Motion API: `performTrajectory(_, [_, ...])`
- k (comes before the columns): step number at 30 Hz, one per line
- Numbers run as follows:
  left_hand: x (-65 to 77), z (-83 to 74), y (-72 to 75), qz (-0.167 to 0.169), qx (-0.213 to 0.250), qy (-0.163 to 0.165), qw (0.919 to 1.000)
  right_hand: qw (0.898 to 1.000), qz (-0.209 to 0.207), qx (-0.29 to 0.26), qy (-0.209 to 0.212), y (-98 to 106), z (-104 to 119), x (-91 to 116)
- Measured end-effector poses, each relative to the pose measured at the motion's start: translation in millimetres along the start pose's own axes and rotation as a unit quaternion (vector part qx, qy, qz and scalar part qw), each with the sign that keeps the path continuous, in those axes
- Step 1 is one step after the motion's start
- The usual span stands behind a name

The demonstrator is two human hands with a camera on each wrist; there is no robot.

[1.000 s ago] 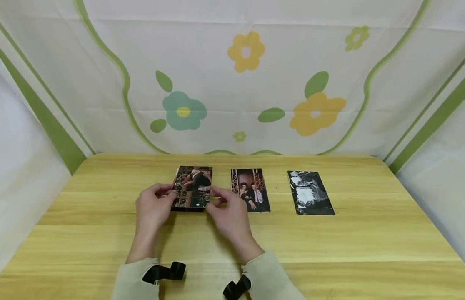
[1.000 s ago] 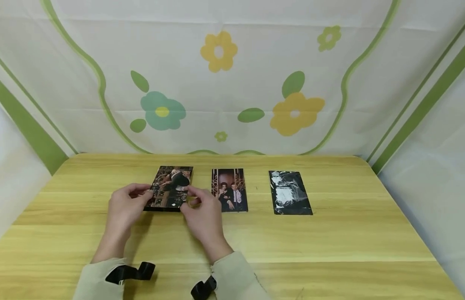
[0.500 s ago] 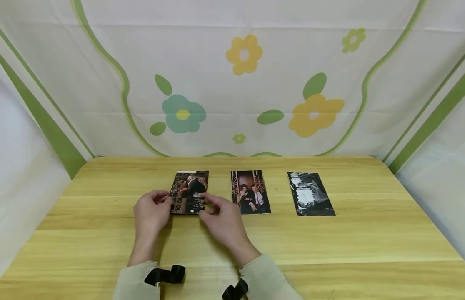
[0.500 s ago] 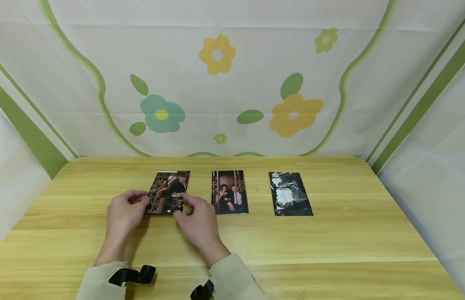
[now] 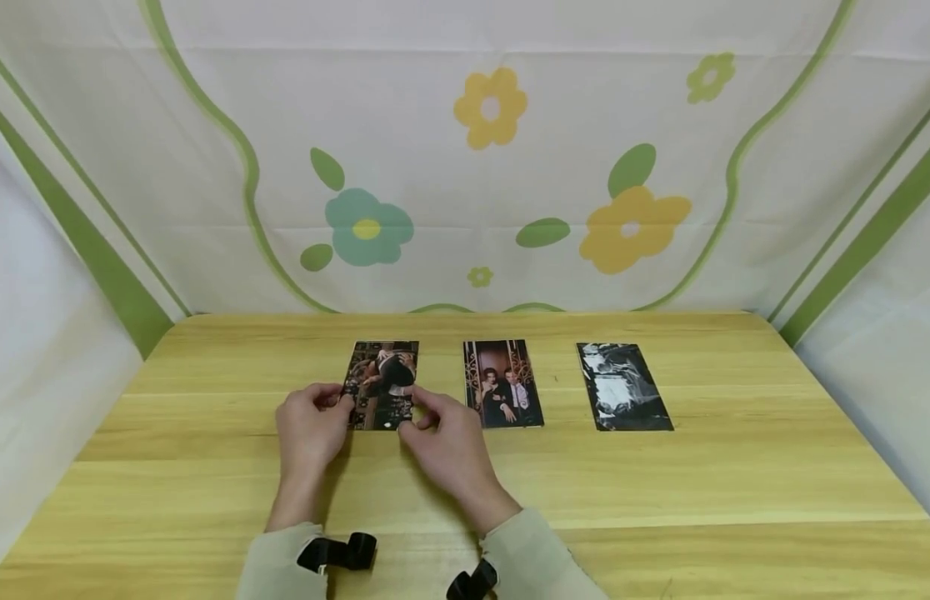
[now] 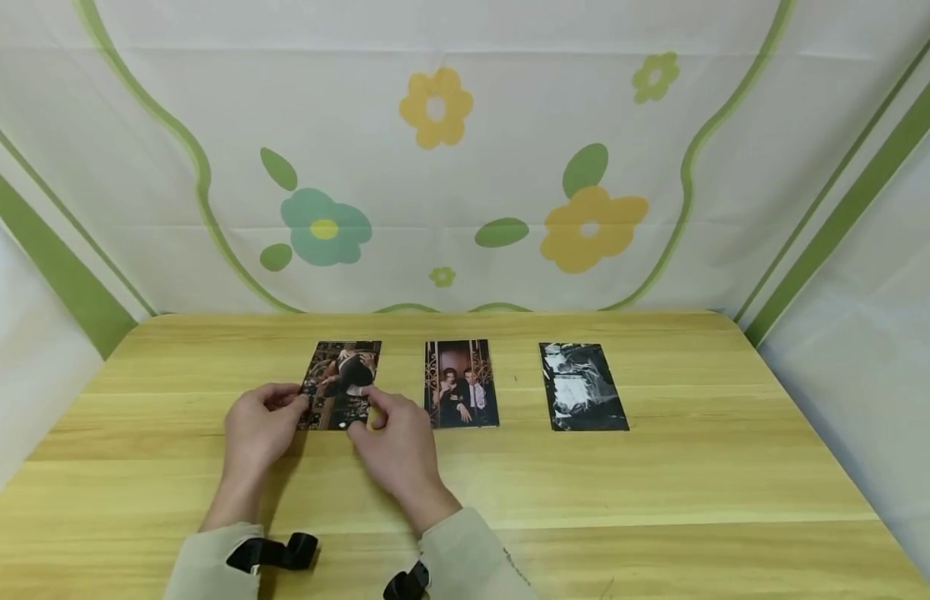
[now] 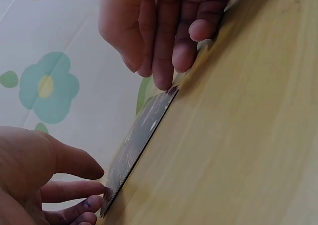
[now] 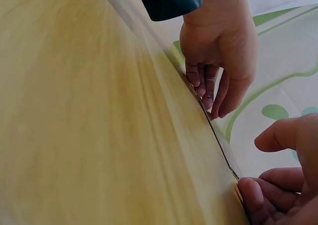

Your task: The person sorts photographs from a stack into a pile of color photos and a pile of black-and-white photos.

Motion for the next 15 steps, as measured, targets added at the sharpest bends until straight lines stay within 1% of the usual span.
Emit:
performTrajectory(3, [1.7, -0.6, 0.8, 0.001, 0.008, 0.008, 0.9999, 1.000, -0.005, -0.008, -0.003, 3.7, 0.0, -0.3])
performTrajectory(4, [2.2, -0.9, 2.6, -0.006, 0.014, 0.011, 0.9998, 1.000, -0.006, -0.013, -0.002, 5.5, 0.8, -0.9])
performTrajectory(7, [4.9, -2.8, 10.8, -0.042, 0.038, 0.027, 0.9980, 0.999, -0.013, -0.033, 0.003, 14.4, 5.4, -5.7])
performTrajectory(8, [6.1, -4.3, 13.1, -0.057, 0.047, 0.032, 0.9967, 0.999, -0.019, -0.039, 0.005, 19.5, 7.0, -8.6])
performTrajectory(10, [9.3, -9.4, 13.7, -0.076, 0.071, 0.041, 0.9936, 0.998, -0.036, -0.050, 0.004, 33.1, 8.5, -16.0])
performTrajectory(12, [14.0, -16.5, 7.8, -0.071, 0.095, 0.051, 0.9916, 0.996, -0.060, -0.058, -0.004, 50.5, 6.7, -24.3])
performTrajectory(15, [21.6, -30.1, -5.9, -0.044, 0.129, 0.056, 0.9892, 0.993, -0.097, -0.068, -0.019, 79.0, 1.4, -35.2])
Point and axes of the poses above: each hand's wrist, its own x-axis away from the middle knuckle, its own y-axis out of the back of the hand, z = x × y, the point moved 10 cm from there along -x, towards the middle knuckle, and after that the axes turned 13 degrees about -z, right-handed, at the moved point
